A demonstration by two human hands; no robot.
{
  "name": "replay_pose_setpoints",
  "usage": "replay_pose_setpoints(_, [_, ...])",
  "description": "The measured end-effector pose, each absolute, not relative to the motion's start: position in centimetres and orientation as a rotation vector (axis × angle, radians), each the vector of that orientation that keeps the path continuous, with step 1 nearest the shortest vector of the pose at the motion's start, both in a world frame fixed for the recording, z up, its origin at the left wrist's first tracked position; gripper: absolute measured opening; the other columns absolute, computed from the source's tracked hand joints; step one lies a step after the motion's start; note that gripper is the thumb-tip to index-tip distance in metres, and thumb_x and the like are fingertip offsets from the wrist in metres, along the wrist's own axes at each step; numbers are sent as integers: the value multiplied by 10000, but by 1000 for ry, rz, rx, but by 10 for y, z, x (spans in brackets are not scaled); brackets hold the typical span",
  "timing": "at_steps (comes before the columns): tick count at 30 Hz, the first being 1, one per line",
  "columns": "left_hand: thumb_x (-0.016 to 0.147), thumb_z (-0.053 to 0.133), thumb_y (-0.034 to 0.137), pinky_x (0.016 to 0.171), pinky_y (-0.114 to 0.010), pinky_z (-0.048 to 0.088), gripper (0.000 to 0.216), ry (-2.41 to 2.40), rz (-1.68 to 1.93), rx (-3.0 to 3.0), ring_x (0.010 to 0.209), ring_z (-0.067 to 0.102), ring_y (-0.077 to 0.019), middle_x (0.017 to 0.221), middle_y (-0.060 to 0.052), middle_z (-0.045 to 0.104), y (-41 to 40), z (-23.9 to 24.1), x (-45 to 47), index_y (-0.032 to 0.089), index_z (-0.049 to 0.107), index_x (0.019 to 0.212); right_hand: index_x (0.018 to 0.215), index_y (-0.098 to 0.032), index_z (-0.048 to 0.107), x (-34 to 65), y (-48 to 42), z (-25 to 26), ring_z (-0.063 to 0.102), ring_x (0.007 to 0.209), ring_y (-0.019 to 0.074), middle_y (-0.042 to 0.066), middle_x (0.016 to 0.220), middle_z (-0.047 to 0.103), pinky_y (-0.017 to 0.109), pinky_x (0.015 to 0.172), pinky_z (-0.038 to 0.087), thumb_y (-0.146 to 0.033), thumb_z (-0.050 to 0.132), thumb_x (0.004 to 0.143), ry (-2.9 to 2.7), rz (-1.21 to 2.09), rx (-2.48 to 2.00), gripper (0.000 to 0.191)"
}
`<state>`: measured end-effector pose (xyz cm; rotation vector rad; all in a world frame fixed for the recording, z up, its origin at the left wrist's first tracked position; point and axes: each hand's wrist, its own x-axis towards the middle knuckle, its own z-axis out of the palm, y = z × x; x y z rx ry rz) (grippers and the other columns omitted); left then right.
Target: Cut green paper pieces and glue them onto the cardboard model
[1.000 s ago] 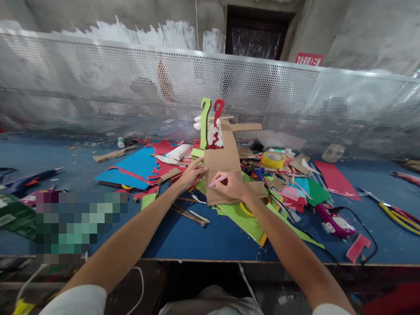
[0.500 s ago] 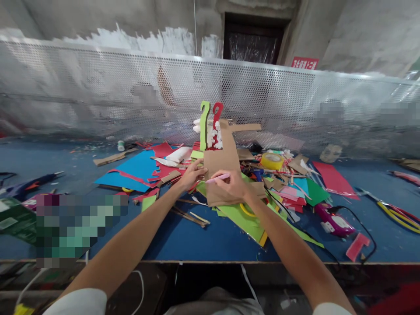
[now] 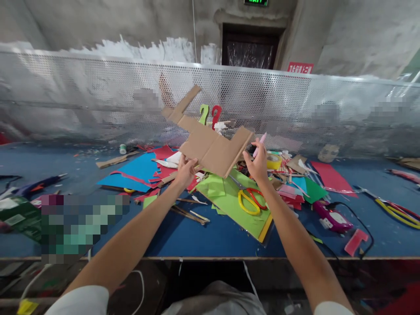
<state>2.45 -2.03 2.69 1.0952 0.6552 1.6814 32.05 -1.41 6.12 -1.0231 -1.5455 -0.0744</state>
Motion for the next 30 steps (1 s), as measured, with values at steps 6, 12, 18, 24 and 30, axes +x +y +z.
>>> replay_pose_setpoints(6, [656,843,254,869,-289,595,585,574,1649,1048,898,722,-134,925,58,743,-17,21,30,303,571,1172,1169,-295,417,297,-7,45,673,1196,255,129,1391,615,392,862,629,-494,760,752,-1420,663,-860,575])
replay_pose_setpoints(12, [671,876,262,875,-320,619,529,621,1536,1122,971,754,-180,967,0,789,-19,17,32,254,628,1138,1008,-276,419,275,-20,42,623,888,184,7,976,572,325,815,576,-417,756,728,-1442,609,-864,460])
replay_pose_setpoints(18, [718,887,315,913,-423,635,394,671,1308,1180,1044,771,-298,963,-143,804,-16,10,32,131,705,1014,983,-268,464,270,-28,48,583,957,195,36,1053,559,296,803,563,-426,760,731,-1493,550,-819,420])
replay_pose_setpoints(24, [737,851,302,952,-415,628,231,708,1500,1153,987,784,-276,943,-110,810,-6,13,28,153,738,873,1070,-249,588,292,-28,58,613,753,178,47,969,664,283,648,511,-524,553,966,-1657,534,-956,296])
replay_pose_setpoints(30, [754,805,273,919,-372,622,160,733,1603,1078,891,778,-215,885,-86,804,0,14,19,156,732,835,910,-252,706,292,-28,46,644,717,216,39,775,719,289,681,435,-583,647,952,-2164,351,-1242,339])
